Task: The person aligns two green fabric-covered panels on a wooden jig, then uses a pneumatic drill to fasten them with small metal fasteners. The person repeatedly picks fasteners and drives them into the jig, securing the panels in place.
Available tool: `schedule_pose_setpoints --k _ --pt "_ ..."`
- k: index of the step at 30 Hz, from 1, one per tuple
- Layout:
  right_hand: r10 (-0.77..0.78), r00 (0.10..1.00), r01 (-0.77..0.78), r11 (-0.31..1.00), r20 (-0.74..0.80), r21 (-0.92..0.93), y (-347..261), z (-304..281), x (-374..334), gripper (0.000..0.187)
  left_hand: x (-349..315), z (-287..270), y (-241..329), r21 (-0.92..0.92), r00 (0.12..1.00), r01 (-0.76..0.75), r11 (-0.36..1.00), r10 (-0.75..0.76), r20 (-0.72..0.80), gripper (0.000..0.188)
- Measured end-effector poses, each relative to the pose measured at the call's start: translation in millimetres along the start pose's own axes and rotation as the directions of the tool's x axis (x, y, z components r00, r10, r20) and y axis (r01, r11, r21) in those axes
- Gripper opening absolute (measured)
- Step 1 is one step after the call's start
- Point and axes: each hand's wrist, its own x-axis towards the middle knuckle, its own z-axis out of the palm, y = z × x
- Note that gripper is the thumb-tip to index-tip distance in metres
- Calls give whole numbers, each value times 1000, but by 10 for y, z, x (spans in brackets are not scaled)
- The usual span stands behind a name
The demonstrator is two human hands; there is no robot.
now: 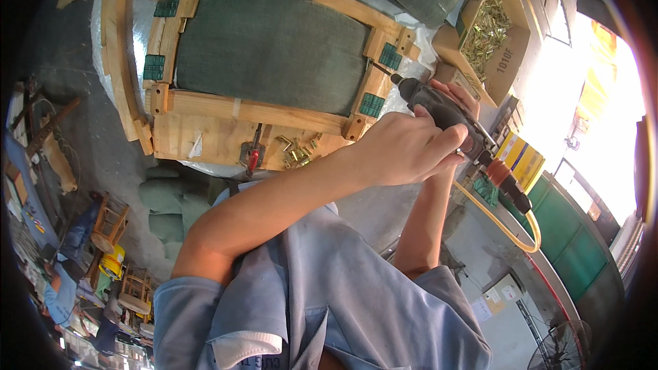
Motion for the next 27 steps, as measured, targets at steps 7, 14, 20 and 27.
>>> schedule_pose_setpoints --k 7,14,20,27 --pt "78 995 -75 996 -66 40 -90 79 -98 61 -62 -3 14 -37 999 -12 999 13 32 45" --pt "76 994 -69 994 -80 80 -34 98 -166 62 -58 -93 91 -57 999 -24 998 26 37 37" --pt "83 989 -69 992 -125 110 -89 193 -240 62 -134 -92 85 -38 999 -38 999 38 15 42" --pt "60 994 -55 997 -95 53 -99 170 -142 59 -70 -110 67 -87 1000 -8 996 9 11 42"
